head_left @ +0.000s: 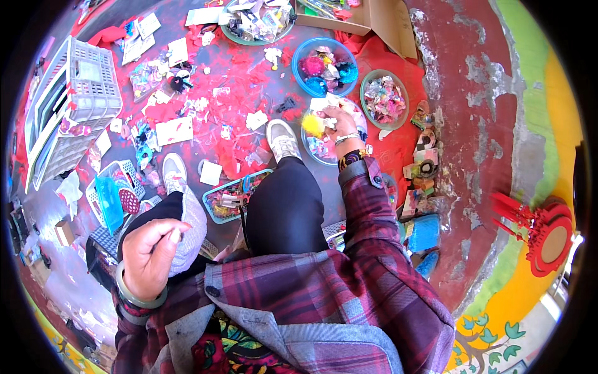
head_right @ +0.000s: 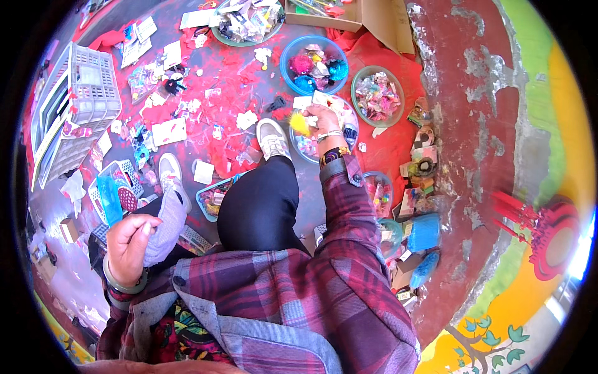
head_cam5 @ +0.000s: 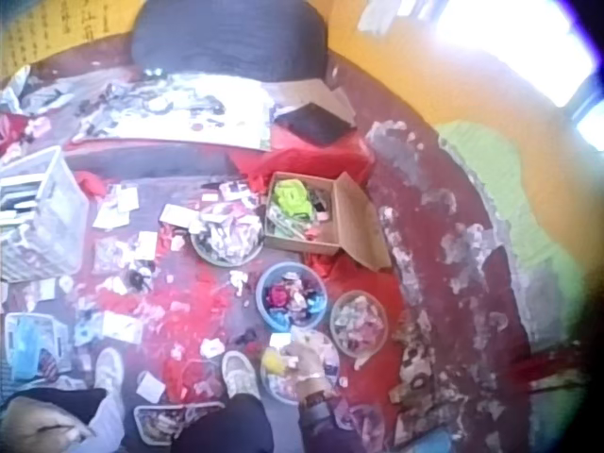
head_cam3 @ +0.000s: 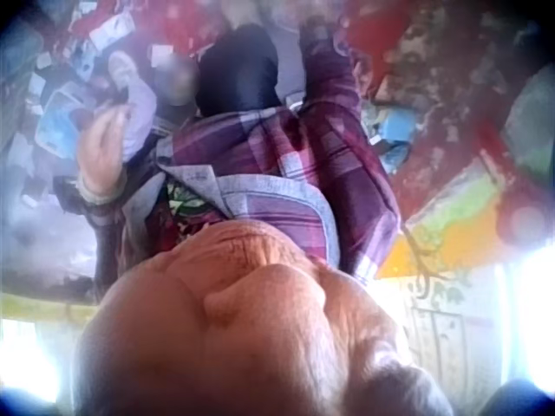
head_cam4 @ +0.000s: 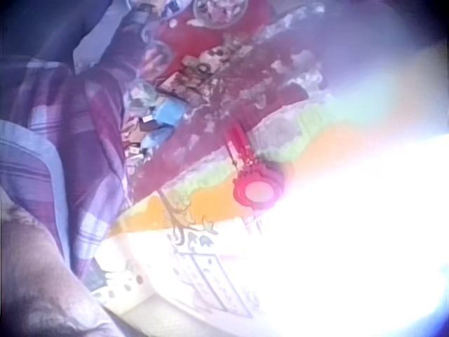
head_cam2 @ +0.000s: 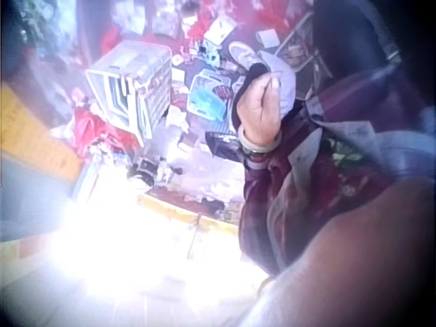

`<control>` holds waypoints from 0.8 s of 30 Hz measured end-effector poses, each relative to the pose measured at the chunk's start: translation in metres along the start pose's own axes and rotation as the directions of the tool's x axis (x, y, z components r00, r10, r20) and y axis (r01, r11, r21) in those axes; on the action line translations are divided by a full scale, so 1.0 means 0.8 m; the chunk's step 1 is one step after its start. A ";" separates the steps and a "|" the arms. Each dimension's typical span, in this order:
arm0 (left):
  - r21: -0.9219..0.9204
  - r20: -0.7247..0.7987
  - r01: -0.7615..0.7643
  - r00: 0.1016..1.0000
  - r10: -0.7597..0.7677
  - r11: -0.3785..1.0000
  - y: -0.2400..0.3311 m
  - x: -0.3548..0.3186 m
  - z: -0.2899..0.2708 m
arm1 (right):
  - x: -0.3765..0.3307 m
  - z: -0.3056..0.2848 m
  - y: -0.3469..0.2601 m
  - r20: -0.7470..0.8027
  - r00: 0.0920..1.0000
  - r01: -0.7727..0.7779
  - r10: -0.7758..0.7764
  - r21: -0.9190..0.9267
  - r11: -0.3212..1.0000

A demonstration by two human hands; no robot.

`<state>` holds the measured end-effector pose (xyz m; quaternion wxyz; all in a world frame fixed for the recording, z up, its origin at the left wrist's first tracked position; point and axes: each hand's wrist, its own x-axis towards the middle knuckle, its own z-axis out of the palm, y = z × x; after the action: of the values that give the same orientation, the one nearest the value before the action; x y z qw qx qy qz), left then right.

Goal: The person sits on a cluttered floor and sorts through various small items, including hair accessories and packaged goods. They pick up items one by one, wipe them with a cloth, and place them into a small green basket or onto the floor.

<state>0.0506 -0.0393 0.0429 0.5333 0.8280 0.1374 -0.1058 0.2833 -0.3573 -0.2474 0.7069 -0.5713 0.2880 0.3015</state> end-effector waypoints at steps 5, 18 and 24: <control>0.001 -0.008 0.007 1.000 -0.007 1.000 0.000 -0.005 -0.005 | 0.010 -0.072 -0.031 -0.142 0.987 0.072 -0.076 -0.036 0.997; 0.026 -0.002 -0.128 0.992 0.128 0.991 -0.005 -0.013 -0.013 | 0.005 -0.046 -0.008 -0.114 0.993 -0.040 0.030 -0.090 0.995; 0.037 -0.031 -0.157 0.987 0.158 0.987 -0.012 -0.024 -0.017 | 0.056 0.033 0.006 0.060 0.998 0.007 0.016 -0.352 0.936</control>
<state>0.0299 -0.0248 0.0462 0.5233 0.8469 0.0787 -0.0514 0.3108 -0.3265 -0.2795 0.6012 -0.6783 0.2088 0.3672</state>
